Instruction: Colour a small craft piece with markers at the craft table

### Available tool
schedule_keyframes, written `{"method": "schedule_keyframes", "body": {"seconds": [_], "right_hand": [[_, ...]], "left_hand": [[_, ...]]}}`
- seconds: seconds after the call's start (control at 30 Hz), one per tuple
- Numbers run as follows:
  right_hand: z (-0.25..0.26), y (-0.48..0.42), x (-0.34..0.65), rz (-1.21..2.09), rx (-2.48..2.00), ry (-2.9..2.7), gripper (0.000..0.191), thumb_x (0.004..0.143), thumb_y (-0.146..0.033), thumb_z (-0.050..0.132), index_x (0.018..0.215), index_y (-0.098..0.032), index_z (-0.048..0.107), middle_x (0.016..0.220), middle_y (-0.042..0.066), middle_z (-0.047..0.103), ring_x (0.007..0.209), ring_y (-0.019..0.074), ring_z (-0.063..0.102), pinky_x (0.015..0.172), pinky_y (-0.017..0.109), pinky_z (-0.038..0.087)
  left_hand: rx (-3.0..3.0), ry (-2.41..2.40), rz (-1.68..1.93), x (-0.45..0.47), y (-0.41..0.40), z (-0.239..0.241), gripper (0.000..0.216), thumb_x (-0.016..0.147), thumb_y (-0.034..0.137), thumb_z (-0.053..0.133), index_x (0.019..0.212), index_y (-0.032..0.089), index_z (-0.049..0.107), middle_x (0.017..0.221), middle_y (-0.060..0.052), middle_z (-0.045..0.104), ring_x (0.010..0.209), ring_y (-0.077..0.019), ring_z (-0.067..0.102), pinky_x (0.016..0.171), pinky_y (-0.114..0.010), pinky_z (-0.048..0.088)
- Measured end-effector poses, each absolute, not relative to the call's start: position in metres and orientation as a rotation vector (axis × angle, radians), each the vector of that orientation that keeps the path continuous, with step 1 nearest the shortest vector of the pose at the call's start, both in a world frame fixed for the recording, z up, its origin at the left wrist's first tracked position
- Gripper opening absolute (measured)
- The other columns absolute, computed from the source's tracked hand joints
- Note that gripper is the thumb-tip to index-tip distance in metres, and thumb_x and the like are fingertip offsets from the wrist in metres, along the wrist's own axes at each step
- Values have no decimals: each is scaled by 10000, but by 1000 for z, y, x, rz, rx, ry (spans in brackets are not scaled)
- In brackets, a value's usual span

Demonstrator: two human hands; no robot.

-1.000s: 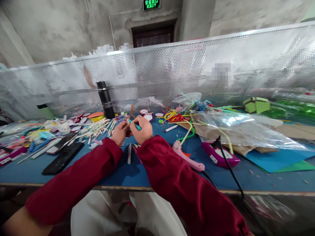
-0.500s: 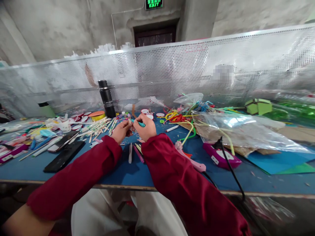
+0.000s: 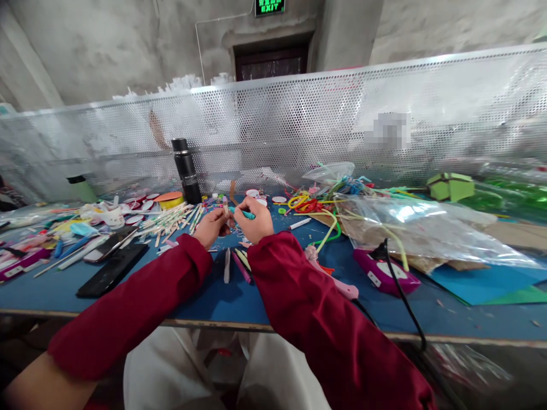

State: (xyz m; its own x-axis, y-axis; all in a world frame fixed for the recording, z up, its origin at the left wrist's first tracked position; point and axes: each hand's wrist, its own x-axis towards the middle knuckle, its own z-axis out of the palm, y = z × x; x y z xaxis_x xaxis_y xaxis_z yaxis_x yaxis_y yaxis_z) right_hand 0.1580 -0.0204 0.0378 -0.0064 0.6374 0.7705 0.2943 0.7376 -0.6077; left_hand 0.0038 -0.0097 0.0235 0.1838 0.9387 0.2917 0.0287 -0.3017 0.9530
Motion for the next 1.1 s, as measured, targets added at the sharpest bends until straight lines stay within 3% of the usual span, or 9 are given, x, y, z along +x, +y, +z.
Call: {"method": "schedule_keyframes", "body": {"seconds": [0.47,0.9,1.1], "right_hand": [[39,-23,158,330,-784,-1589,142,781,-262,568,666,-220,496,663,-31,535,634,121,506,637,261,414],[54,-18,176,528,-790,-1690,133,750,-320,612,718,-205,554,639,-42,550,540,89,447,519,238,352],[60,-20,186,526,-892,-1704,137,709,-322,626,666,-209,561,593,-27,582,519,110,481,500,248,381]], "left_hand": [[1568,944,1266,5,-10,22,146,900,313,557,875,169,573,711,14,609,451,-71,547,416,-186,356],[1520,989,1165,7,-23,33,163,885,333,588,917,173,593,788,-15,694,498,-87,611,418,-172,370],[1382,1000,1163,21,-31,27,161,880,320,612,902,162,593,762,-23,703,505,-86,624,422,-164,366]]}}
